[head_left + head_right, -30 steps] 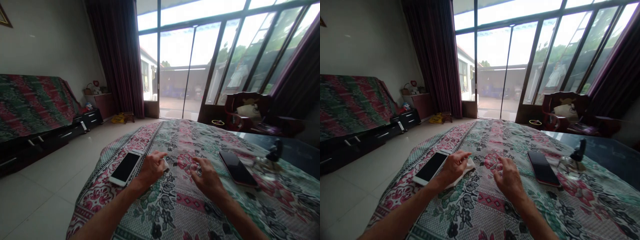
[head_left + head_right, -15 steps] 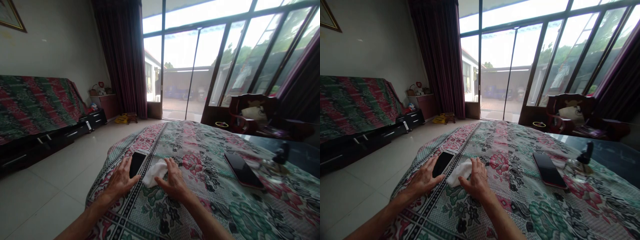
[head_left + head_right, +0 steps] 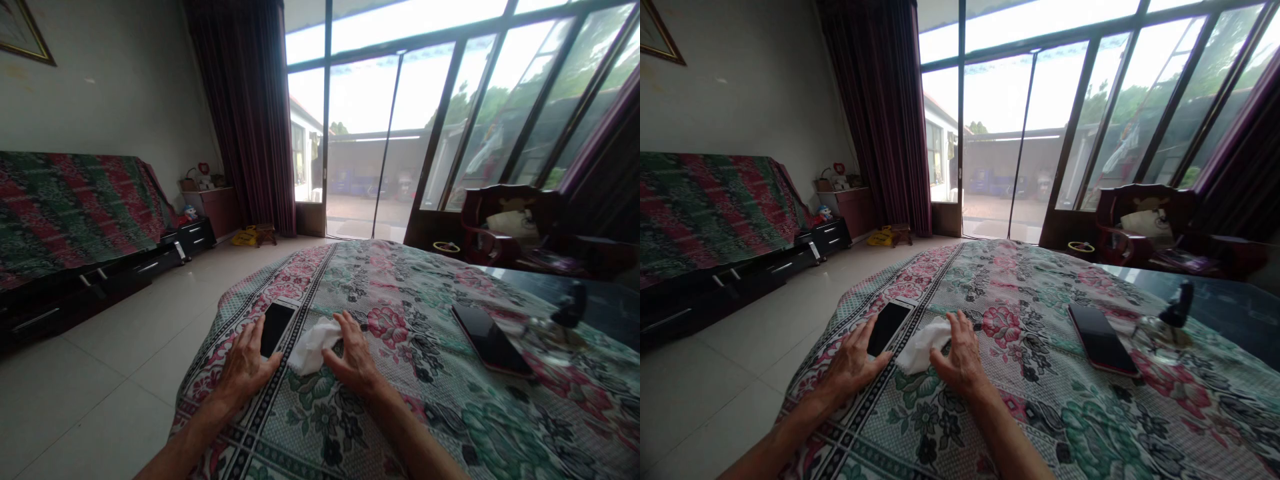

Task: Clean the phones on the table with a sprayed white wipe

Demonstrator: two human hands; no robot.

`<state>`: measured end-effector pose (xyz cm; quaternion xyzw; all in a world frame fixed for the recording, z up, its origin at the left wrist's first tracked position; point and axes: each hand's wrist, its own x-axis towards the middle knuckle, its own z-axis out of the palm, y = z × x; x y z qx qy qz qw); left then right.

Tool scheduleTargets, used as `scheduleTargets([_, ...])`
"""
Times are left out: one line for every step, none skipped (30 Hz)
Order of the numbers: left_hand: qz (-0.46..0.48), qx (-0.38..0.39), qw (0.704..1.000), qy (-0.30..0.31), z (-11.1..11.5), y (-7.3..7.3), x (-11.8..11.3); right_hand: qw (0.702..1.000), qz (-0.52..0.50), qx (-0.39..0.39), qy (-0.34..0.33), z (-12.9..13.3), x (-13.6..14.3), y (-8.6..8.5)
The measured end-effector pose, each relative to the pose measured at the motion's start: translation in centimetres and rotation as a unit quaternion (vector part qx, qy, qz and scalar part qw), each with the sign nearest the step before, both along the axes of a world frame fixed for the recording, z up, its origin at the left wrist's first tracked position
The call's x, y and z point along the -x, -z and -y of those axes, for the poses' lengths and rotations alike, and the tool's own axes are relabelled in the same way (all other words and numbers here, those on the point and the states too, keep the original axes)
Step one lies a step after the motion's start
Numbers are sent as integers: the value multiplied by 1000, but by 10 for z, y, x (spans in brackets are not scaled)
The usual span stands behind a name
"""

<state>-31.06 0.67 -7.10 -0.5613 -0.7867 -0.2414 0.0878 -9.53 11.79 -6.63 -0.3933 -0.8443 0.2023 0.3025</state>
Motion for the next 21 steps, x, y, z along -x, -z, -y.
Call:
scheduleTargets([-4,-3,1000,-2,0,0,0,1000,-11,7,12,-4,-1,1])
scheduleTargets([-9,-4,1000,-1,0,-1,0,999,-20,9,24,-8,-2,3])
scheduleTargets([-13,-5,1000,-1,0,0,-1,999,-26,5,31,-11,-3,5])
scheduleTargets([-17,-5,1000,-1,0,0,-1,999,-29,-2,33,-13,-4,7])
scheduleTargets([-21,-5,1000,0,-1,1,-1,999,-32,-10,33,-14,-3,8])
scheduleTargets([-24,-5,1000,2,-1,3,-1,999,-35,-17,32,-13,-2,8])
scheduleTargets([-27,-7,1000,3,-2,4,-1,999,-38,-24,29,-12,0,7])
scheduleTargets([-29,-10,1000,3,-3,6,-2,998,-41,-30,24,-10,4,4])
scheduleTargets([-30,-14,999,2,-3,7,-2,998,-43,-36,14,-8,9,1])
scheduleTargets([-29,-17,999,1,-4,7,-3,998,-42,-43,2,-6,15,-4])
scheduleTargets([-26,-20,999,1,-4,8,-3,998,-36,-50,-13,-4,22,-10])
scheduleTargets([-21,-21,1000,3,-5,8,-4,998,-26,-55,-27,-3,30,-16])
scheduleTargets([-16,-20,1000,8,-5,7,-4,998,-13,-58,-35,-1,39,-21])
scheduleTargets([-9,-18,1000,14,-5,7,-4,998,3,-56,-38,-1,48,-26])
scheduleTargets([-3,-14,1000,18,-5,6,-3,998,22,-45,-39,0,56,-29])
scheduleTargets([3,-10,1000,20,-6,5,-3,998,40,-28,-40,0,64,-32])
scheduleTargets([9,-6,1000,20,-6,4,-2,997,55,-10,-45,-1,71,-33])
scheduleTargets([14,-3,1000,18,-6,3,-1,997,65,5,-52,-1,76,-34])
scheduleTargets([17,-1,1000,15,-6,1,-1,996,69,15,-59,-2,80,-34])
scheduleTargets([18,-1,1000,11,-6,-1,-1,995,71,19,-65,-2,82,-34])
scheduleTargets([15,-4,1000,9,-5,-3,-1,995,71,20,-68,-3,84,-34])
